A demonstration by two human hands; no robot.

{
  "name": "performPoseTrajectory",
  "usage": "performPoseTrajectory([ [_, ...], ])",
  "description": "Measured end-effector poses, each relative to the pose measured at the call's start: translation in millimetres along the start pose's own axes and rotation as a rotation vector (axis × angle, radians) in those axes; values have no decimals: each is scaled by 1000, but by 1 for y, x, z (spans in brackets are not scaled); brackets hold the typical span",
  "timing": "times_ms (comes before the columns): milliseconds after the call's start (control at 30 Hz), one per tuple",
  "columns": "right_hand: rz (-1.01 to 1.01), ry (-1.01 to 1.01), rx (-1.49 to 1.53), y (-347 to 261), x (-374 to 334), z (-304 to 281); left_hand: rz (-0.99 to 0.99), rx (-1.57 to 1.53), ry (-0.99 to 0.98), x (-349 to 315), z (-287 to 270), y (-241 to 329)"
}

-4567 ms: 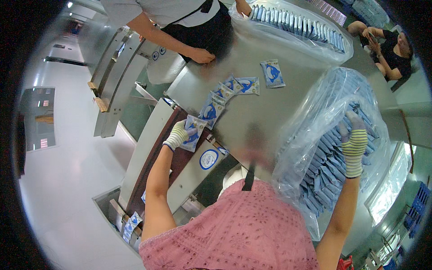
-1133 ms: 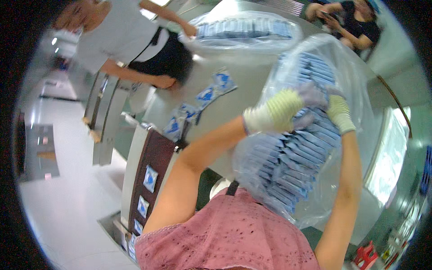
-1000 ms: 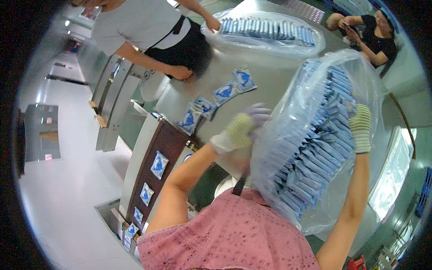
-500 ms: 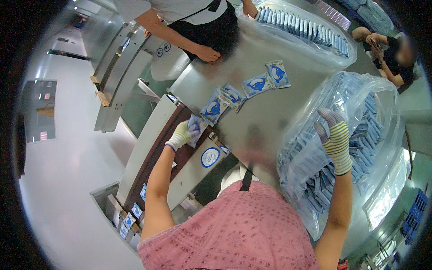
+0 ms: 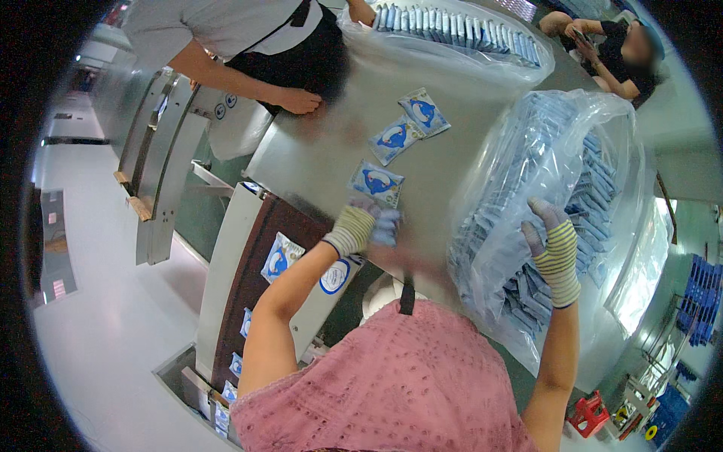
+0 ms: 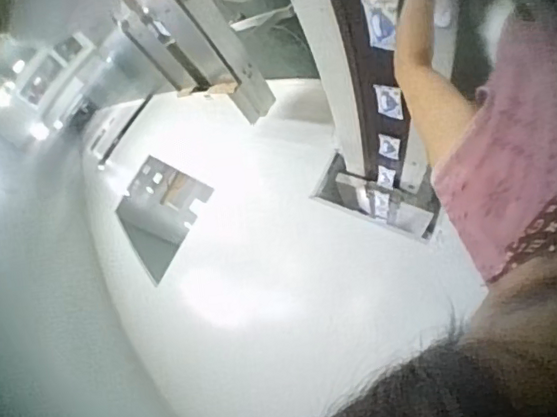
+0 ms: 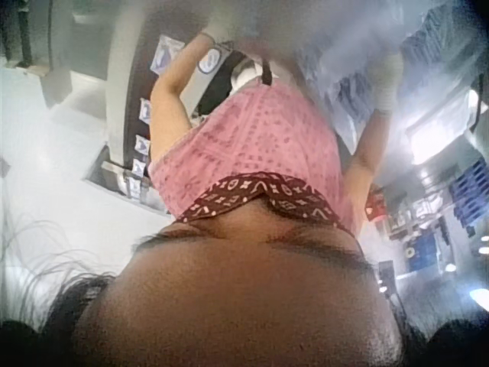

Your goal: The person picks up packets from a large clear plastic bag on a stainless steel table and arranges them into small stacks on the same table.

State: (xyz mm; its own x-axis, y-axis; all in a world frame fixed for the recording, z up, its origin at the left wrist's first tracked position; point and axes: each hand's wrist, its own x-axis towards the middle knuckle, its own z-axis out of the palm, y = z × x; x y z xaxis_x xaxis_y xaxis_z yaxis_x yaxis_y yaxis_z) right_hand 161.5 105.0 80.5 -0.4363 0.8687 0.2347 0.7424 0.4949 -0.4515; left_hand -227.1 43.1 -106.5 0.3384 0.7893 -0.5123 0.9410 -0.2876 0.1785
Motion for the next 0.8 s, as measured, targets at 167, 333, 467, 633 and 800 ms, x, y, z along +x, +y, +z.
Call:
performPoseTrajectory([
  [167,-7,19,-44,1,-11,-4,373,145,142,11,-35,-10],
  [333,-11,33,-31,-6,-11,-11,339,-36,-14,76,-38,-30],
  [467,27,241,11,29,-13,-46,331,-69,-137,74,-48,27],
  [633,213,295,-92,147,11,-77,188,-270,-59,53,-30,50],
  [800,312,-57,-343,259,38,-73,325,-1127,133,55,-91,79],
])
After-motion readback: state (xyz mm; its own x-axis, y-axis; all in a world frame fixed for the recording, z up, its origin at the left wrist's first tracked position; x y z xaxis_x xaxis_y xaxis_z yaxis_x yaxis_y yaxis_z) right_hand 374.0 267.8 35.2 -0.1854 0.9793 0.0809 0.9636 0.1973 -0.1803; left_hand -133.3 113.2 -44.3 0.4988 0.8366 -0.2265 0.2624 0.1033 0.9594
